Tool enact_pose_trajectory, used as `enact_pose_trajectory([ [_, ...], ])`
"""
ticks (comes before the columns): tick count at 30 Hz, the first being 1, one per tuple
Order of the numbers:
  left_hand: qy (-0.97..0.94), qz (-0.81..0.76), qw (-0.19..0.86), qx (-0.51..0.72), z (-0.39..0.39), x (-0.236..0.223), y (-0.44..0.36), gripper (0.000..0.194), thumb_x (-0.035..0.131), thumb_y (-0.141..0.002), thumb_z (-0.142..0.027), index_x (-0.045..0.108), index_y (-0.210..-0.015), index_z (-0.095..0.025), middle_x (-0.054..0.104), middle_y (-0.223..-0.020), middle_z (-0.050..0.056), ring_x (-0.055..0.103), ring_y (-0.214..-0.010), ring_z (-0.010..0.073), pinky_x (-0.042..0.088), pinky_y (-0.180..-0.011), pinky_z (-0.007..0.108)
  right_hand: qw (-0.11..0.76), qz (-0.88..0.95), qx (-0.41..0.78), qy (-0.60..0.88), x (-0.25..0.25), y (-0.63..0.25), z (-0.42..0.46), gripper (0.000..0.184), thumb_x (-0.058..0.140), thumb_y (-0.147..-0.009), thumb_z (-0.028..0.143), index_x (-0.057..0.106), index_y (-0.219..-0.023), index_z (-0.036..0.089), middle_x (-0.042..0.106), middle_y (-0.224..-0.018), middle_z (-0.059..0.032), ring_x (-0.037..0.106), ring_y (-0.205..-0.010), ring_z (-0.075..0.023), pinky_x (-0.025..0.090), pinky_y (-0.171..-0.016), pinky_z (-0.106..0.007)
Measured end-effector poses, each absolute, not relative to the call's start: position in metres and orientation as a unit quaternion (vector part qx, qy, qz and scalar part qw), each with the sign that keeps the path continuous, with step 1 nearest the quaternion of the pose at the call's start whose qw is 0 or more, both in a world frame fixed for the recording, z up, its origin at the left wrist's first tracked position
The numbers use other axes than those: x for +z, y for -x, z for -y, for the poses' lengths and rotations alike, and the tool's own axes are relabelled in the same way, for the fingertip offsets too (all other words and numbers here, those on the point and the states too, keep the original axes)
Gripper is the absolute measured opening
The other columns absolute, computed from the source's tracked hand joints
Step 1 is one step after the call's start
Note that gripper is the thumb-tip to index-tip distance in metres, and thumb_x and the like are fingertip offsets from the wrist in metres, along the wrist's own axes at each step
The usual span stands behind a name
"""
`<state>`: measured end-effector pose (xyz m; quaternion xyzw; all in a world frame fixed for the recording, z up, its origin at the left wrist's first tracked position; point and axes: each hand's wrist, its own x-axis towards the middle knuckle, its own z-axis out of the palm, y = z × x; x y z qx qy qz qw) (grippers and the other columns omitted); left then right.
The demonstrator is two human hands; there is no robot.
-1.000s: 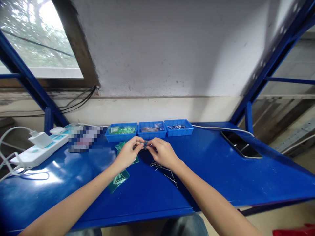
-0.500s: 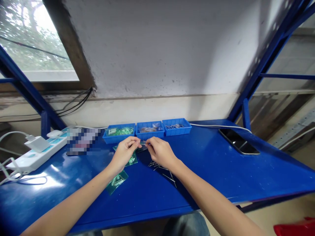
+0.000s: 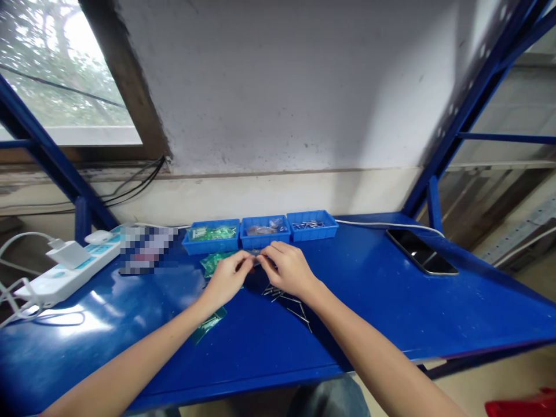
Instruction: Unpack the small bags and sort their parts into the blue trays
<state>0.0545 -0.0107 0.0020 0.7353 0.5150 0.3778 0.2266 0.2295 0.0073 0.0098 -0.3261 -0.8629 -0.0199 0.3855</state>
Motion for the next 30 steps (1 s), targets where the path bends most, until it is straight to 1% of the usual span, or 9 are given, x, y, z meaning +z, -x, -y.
enact_pose_trajectory([
  [5, -0.793, -0.523, 0.142, 0.279, 0.015, -0.011, -0.070, 0.019, 0.060, -0.076, -0.040, 0.062, -0.079, -0.021, 0.064, -0.079, 0.003, 0.057, -0.081, 0.0229, 0.043, -0.067, 0.032, 0.559, 0.724, -0.132, 0.383, 0.023, -0.261, -0.026, 0.016, 0.044, -0.089, 0.022, 0.059, -0.084, 0.018, 0.057, -0.069, -0.0040, 0.051, -0.061, -0.0147, 0.041, -0.063, -0.028],
  [7, -0.803, -0.528, 0.120, 0.250, 0.015, -0.014, -0.073, 0.015, 0.061, -0.076, -0.037, 0.063, -0.078, -0.023, 0.063, -0.081, 0.003, 0.057, -0.084, 0.0242, 0.043, -0.069, 0.034, 0.580, 0.664, -0.176, 0.438, 0.024, -0.276, -0.043, 0.019, 0.042, -0.090, 0.024, 0.061, -0.091, 0.018, 0.057, -0.071, -0.0049, 0.051, -0.060, -0.0151, 0.042, -0.064, -0.029],
  [11, -0.812, -0.524, 0.120, 0.229, 0.011, -0.013, -0.069, 0.008, 0.057, -0.079, -0.024, 0.064, -0.081, -0.023, 0.062, -0.083, 0.004, 0.057, -0.086, 0.0238, 0.045, -0.073, 0.035, 0.483, 0.672, -0.156, 0.540, 0.013, -0.292, -0.067, 0.027, 0.044, -0.088, 0.028, 0.060, -0.107, 0.017, 0.061, -0.083, -0.0079, 0.056, -0.067, -0.0179, 0.044, -0.064, -0.030],
  [13, -0.821, -0.514, 0.124, 0.216, 0.010, -0.011, -0.062, 0.011, 0.056, -0.079, -0.022, 0.064, -0.086, -0.022, 0.062, -0.086, 0.005, 0.058, -0.088, 0.0238, 0.045, -0.076, 0.035, 0.444, 0.699, -0.117, 0.548, 0.006, -0.288, -0.067, 0.028, 0.046, -0.088, 0.029, 0.060, -0.108, 0.016, 0.061, -0.080, -0.0071, 0.056, -0.066, -0.0182, 0.043, -0.064, -0.030],
  [16, -0.826, -0.522, 0.117, 0.176, 0.009, -0.006, -0.051, 0.012, 0.057, -0.079, -0.020, 0.062, -0.090, -0.020, 0.060, -0.089, 0.008, 0.057, -0.090, 0.0248, 0.044, -0.077, 0.036, 0.412, 0.763, -0.033, 0.498, -0.001, -0.270, -0.052, 0.027, 0.045, -0.089, 0.030, 0.061, -0.104, 0.016, 0.059, -0.071, -0.0037, 0.056, -0.065, -0.0167, 0.043, -0.065, -0.028],
  [20, -0.818, -0.545, 0.095, 0.155, 0.008, -0.002, -0.045, 0.013, 0.049, -0.078, -0.009, 0.058, -0.075, -0.017, 0.059, -0.079, 0.007, 0.058, -0.082, 0.0233, 0.043, -0.075, 0.035, 0.346, 0.847, 0.054, 0.399, -0.002, -0.242, -0.028, 0.023, 0.047, -0.088, 0.030, 0.060, -0.103, 0.019, 0.058, -0.073, -0.0018, 0.054, -0.063, -0.0133, 0.042, -0.063, -0.025],
  [23, -0.824, -0.537, 0.089, 0.159, 0.008, -0.001, -0.046, 0.013, 0.045, -0.082, -0.011, 0.056, -0.081, -0.018, 0.060, -0.083, 0.006, 0.056, -0.087, 0.0226, 0.042, -0.077, 0.034, 0.296, 0.883, 0.076, 0.356, -0.001, -0.232, -0.020, 0.020, 0.050, -0.087, 0.028, 0.061, -0.102, 0.019, 0.058, -0.076, -0.0021, 0.054, -0.066, -0.0125, 0.040, -0.063, -0.023],
  [26, -0.839, -0.514, 0.090, 0.155, 0.010, -0.004, -0.047, 0.005, 0.050, -0.083, -0.020, 0.055, -0.085, -0.020, 0.059, -0.088, 0.005, 0.055, -0.091, 0.0232, 0.042, -0.079, 0.033, 0.275, 0.890, 0.091, 0.352, 0.000, -0.232, -0.019, 0.018, 0.050, -0.086, 0.026, 0.061, -0.099, 0.020, 0.058, -0.078, -0.0021, 0.053, -0.067, -0.0124, 0.039, -0.063, -0.023],
  [30, -0.847, -0.494, 0.102, 0.170, 0.011, -0.009, -0.046, 0.006, 0.048, -0.083, -0.018, 0.053, -0.079, -0.020, 0.056, -0.086, 0.006, 0.053, -0.090, 0.0246, 0.042, -0.076, 0.034, 0.273, 0.890, 0.095, 0.353, 0.002, -0.237, -0.020, 0.018, 0.052, -0.085, 0.025, 0.060, -0.100, 0.020, 0.056, -0.075, -0.0013, 0.052, -0.068, -0.0133, 0.039, -0.063, -0.024],
])
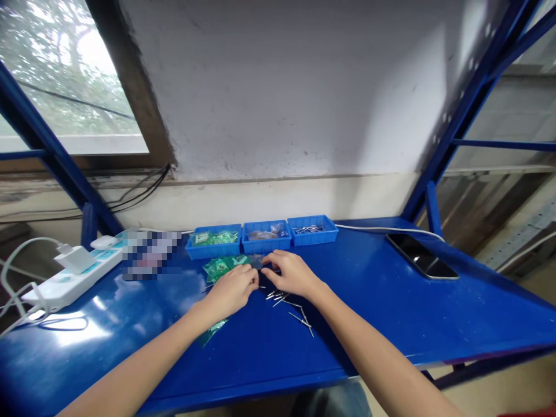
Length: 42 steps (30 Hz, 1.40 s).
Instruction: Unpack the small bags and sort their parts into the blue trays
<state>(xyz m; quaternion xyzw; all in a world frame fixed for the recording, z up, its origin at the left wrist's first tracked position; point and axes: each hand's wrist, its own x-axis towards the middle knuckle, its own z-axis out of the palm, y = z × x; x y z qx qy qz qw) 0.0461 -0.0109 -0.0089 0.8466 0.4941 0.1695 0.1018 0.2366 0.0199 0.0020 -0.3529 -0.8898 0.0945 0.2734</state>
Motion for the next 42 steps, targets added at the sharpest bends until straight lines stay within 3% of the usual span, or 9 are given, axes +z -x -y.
enact_pose_trajectory([
  [11, -0.803, -0.484, 0.162, 0.308, -0.001, -0.002, -0.043, 0.019, 0.029, -0.089, -0.016, 0.047, -0.082, -0.019, 0.056, -0.074, 0.001, 0.055, -0.069, 0.0143, 0.041, -0.064, 0.024, 0.330, 0.888, 0.067, 0.313, 0.002, -0.228, -0.014, 0.004, 0.051, -0.084, 0.020, 0.054, -0.085, 0.019, 0.054, -0.072, -0.0009, 0.049, -0.068, -0.0131, 0.037, -0.062, -0.023],
  [18, -0.766, -0.475, 0.221, 0.372, 0.000, 0.002, -0.042, 0.011, 0.042, -0.088, -0.025, 0.051, -0.093, -0.020, 0.058, -0.070, -0.002, 0.056, -0.065, 0.0132, 0.041, -0.062, 0.023, 0.344, 0.870, 0.048, 0.350, 0.001, -0.224, -0.013, 0.011, 0.044, -0.089, 0.023, 0.052, -0.083, 0.018, 0.055, -0.071, -0.0022, 0.050, -0.065, -0.0137, 0.037, -0.061, -0.025],
  [22, -0.783, -0.450, 0.187, 0.386, 0.002, 0.003, -0.042, 0.011, 0.045, -0.087, -0.023, 0.054, -0.082, -0.019, 0.059, -0.076, 0.000, 0.057, -0.071, 0.0134, 0.042, -0.067, 0.023, 0.341, 0.861, 0.054, 0.373, 0.001, -0.225, -0.013, 0.019, 0.040, -0.092, 0.026, 0.053, -0.081, 0.019, 0.056, -0.070, -0.0021, 0.052, -0.063, -0.0137, 0.038, -0.060, -0.024],
  [25, -0.788, -0.451, 0.158, 0.388, 0.003, 0.003, -0.043, 0.020, 0.040, -0.089, -0.021, 0.055, -0.076, -0.018, 0.059, -0.076, 0.001, 0.056, -0.072, 0.0139, 0.042, -0.069, 0.024, 0.349, 0.862, 0.059, 0.362, 0.003, -0.226, -0.011, 0.012, 0.046, -0.089, 0.028, 0.053, -0.092, 0.019, 0.057, -0.072, -0.0014, 0.053, -0.066, -0.0139, 0.040, -0.062, -0.024],
  [31, -0.781, -0.474, 0.165, 0.371, 0.005, 0.006, -0.045, 0.027, 0.037, -0.091, -0.026, 0.055, -0.073, -0.018, 0.059, -0.070, 0.000, 0.055, -0.066, 0.0139, 0.040, -0.064, 0.025, 0.365, 0.879, 0.007, 0.308, 0.010, -0.228, -0.008, 0.009, 0.044, -0.089, 0.019, 0.053, -0.089, 0.019, 0.060, -0.078, -0.0037, 0.055, -0.069, -0.0143, 0.042, -0.064, -0.025],
  [34, -0.787, -0.486, 0.197, 0.323, 0.013, 0.006, -0.050, 0.023, 0.044, -0.089, -0.036, 0.057, -0.083, -0.018, 0.059, -0.071, 0.000, 0.054, -0.064, 0.0146, 0.040, -0.060, 0.025, 0.432, 0.845, -0.064, 0.309, 0.015, -0.239, -0.012, 0.008, 0.045, -0.089, 0.019, 0.054, -0.087, 0.018, 0.060, -0.073, -0.0030, 0.055, -0.066, -0.0136, 0.042, -0.064, -0.025],
  [38, -0.841, -0.449, 0.184, 0.238, 0.027, 0.003, -0.060, 0.020, 0.062, -0.077, -0.038, 0.057, -0.087, -0.021, 0.060, -0.085, 0.002, 0.056, -0.082, 0.0192, 0.042, -0.068, 0.028, 0.568, 0.683, -0.194, 0.417, 0.026, -0.268, -0.034, 0.012, 0.045, -0.089, 0.025, 0.055, -0.086, 0.018, 0.059, -0.066, -0.0017, 0.053, -0.058, -0.0129, 0.041, -0.060, -0.024],
  [40, -0.867, -0.427, 0.166, 0.198, 0.033, 0.002, -0.064, 0.014, 0.062, -0.077, -0.034, 0.057, -0.085, -0.023, 0.059, -0.088, 0.002, 0.054, -0.088, 0.0210, 0.042, -0.072, 0.030, 0.525, 0.646, -0.197, 0.518, 0.027, -0.282, -0.048, 0.017, 0.046, -0.088, 0.030, 0.057, -0.092, 0.017, 0.059, -0.065, -0.0024, 0.054, -0.058, -0.0148, 0.040, -0.059, -0.025],
  [42, -0.876, -0.422, 0.157, 0.171, 0.036, 0.003, -0.065, 0.008, 0.059, -0.080, -0.030, 0.057, -0.084, -0.023, 0.059, -0.089, 0.002, 0.054, -0.089, 0.0220, 0.042, -0.074, 0.032, 0.427, 0.664, -0.153, 0.595, 0.022, -0.292, -0.058, 0.023, 0.049, -0.086, 0.033, 0.058, -0.099, 0.017, 0.062, -0.068, -0.0039, 0.056, -0.060, -0.0169, 0.037, -0.056, -0.026],
])
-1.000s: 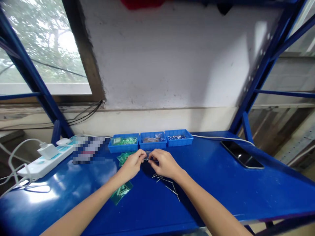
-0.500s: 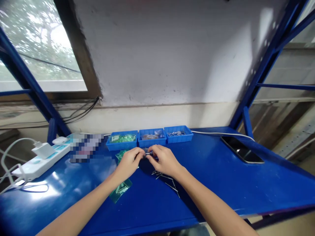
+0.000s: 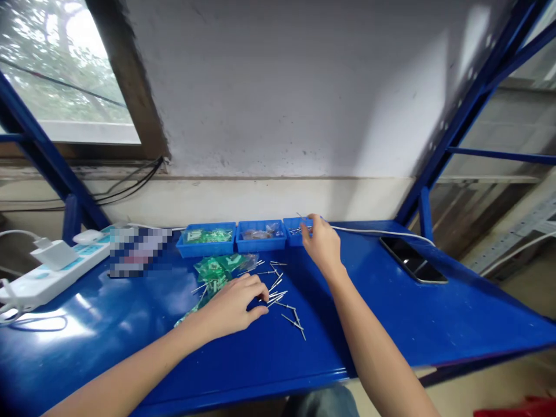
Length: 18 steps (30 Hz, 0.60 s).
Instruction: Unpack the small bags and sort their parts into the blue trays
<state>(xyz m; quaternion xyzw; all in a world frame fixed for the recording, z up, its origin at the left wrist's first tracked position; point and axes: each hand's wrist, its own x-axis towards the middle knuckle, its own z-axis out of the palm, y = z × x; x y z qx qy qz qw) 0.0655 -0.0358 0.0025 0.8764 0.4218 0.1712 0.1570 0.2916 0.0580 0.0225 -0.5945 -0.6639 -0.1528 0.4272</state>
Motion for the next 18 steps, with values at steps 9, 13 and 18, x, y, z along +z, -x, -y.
enact_pose_trajectory([
  [9, -0.860, -0.443, 0.147, 0.206, 0.025, -0.002, -0.061, 0.013, 0.044, -0.081, -0.009, 0.050, -0.082, -0.020, 0.058, -0.084, 0.003, 0.056, -0.081, 0.0189, 0.042, -0.070, 0.029, 0.334, 0.817, 0.082, 0.463, 0.006, -0.258, -0.035, 0.025, 0.046, -0.088, 0.034, 0.058, -0.105, 0.019, 0.060, -0.068, -0.0008, 0.055, -0.060, -0.0142, 0.039, -0.059, -0.024],
  [13, -0.813, -0.477, 0.155, 0.296, 0.013, -0.003, -0.052, 0.009, 0.040, -0.086, -0.015, 0.047, -0.089, -0.020, 0.057, -0.086, 0.004, 0.056, -0.080, 0.0182, 0.043, -0.069, 0.029, 0.307, 0.874, 0.130, 0.354, 0.006, -0.238, -0.019, 0.021, 0.048, -0.088, 0.032, 0.058, -0.102, 0.019, 0.060, -0.075, -0.0016, 0.054, -0.064, -0.0127, 0.039, -0.060, -0.023],
  [18, -0.781, -0.487, 0.187, 0.343, 0.004, 0.000, -0.044, 0.011, 0.036, -0.089, -0.018, 0.045, -0.093, -0.020, 0.058, -0.081, 0.002, 0.057, -0.074, 0.0159, 0.043, -0.068, 0.027, 0.309, 0.888, 0.086, 0.330, 0.006, -0.233, -0.015, 0.009, 0.050, -0.086, 0.021, 0.058, -0.089, 0.019, 0.057, -0.074, -0.0014, 0.052, -0.066, -0.0125, 0.038, -0.061, -0.022],
])
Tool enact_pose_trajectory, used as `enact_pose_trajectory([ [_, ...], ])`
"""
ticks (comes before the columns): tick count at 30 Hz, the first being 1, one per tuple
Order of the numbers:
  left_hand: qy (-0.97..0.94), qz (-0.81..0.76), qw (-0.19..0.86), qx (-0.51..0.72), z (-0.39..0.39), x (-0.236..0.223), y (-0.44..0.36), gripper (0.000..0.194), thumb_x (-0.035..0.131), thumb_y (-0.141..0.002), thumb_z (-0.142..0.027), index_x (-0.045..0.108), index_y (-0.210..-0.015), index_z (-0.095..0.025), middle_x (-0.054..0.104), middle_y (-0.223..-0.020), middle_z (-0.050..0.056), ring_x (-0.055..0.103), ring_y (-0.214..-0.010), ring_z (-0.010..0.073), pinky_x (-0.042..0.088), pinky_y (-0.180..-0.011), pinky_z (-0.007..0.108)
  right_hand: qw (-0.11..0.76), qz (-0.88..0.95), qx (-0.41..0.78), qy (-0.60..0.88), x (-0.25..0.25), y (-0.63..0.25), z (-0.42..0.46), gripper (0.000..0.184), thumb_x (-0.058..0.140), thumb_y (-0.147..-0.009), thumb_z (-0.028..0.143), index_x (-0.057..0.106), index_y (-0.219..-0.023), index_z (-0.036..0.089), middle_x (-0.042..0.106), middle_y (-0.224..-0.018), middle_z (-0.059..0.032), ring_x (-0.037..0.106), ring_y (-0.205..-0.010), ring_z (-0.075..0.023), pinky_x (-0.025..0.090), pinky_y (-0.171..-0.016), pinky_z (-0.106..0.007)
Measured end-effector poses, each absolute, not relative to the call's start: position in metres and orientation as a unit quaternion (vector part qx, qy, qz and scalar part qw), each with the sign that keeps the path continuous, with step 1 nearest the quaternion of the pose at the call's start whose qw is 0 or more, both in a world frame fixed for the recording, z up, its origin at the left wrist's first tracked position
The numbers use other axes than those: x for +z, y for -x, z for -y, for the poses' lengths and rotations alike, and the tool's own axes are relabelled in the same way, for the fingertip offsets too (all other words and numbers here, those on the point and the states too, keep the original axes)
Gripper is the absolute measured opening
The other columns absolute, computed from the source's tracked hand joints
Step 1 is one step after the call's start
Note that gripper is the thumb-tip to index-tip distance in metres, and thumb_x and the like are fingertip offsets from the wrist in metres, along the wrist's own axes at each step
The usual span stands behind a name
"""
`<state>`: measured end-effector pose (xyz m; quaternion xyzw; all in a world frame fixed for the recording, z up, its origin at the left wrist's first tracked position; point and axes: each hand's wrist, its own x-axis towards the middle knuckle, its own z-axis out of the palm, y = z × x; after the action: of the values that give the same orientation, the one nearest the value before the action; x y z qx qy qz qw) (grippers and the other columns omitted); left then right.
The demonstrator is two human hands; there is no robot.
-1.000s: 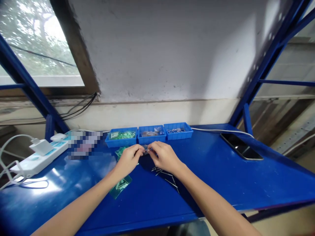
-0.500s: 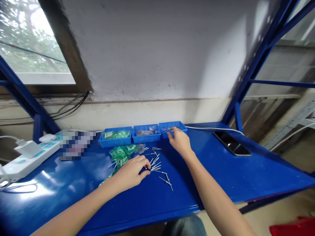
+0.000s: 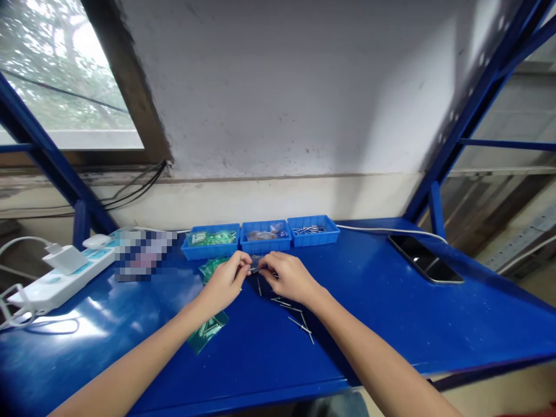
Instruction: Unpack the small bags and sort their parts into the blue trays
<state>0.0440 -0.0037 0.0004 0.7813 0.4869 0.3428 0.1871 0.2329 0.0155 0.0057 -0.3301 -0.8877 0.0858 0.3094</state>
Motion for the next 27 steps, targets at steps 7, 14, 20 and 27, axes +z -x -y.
enact_pose_trajectory([
  [7, -0.772, -0.479, 0.206, 0.363, 0.008, 0.004, -0.047, 0.010, 0.044, -0.088, -0.028, 0.049, -0.093, -0.021, 0.058, -0.075, -0.001, 0.056, -0.066, 0.0138, 0.042, -0.062, 0.024, 0.314, 0.879, 0.074, 0.351, 0.004, -0.234, -0.019, 0.010, 0.043, -0.090, 0.021, 0.053, -0.088, 0.020, 0.061, -0.079, -0.0034, 0.054, -0.066, -0.0136, 0.039, -0.061, -0.023],
  [14, -0.788, -0.490, 0.118, 0.353, 0.006, 0.004, -0.044, 0.023, 0.038, -0.091, -0.028, 0.054, -0.076, -0.020, 0.061, -0.073, 0.001, 0.057, -0.068, 0.0154, 0.040, -0.064, 0.025, 0.316, 0.879, 0.071, 0.350, 0.004, -0.231, -0.016, 0.012, 0.043, -0.091, 0.027, 0.053, -0.091, 0.019, 0.060, -0.080, -0.0041, 0.055, -0.069, -0.0143, 0.039, -0.062, -0.023],
  [20, -0.788, -0.514, 0.121, 0.317, 0.008, 0.009, -0.044, 0.035, 0.032, -0.093, -0.034, 0.051, -0.068, -0.019, 0.059, -0.065, 0.001, 0.056, -0.061, 0.0153, 0.036, -0.057, 0.025, 0.328, 0.889, 0.017, 0.320, 0.008, -0.231, -0.013, 0.014, 0.042, -0.091, 0.023, 0.054, -0.086, 0.019, 0.057, -0.077, -0.0042, 0.052, -0.069, -0.0146, 0.039, -0.063, -0.025],
  [27, -0.802, -0.569, 0.049, 0.171, 0.009, 0.011, -0.029, 0.017, 0.060, -0.075, -0.037, 0.058, -0.075, -0.020, 0.060, -0.075, 0.006, 0.058, -0.072, 0.0233, 0.040, -0.057, 0.028, 0.522, 0.722, -0.140, 0.432, 0.025, -0.272, -0.030, 0.019, 0.039, -0.091, 0.027, 0.055, -0.084, 0.019, 0.054, -0.066, -0.0034, 0.050, -0.061, -0.0152, 0.041, -0.064, -0.028],
])
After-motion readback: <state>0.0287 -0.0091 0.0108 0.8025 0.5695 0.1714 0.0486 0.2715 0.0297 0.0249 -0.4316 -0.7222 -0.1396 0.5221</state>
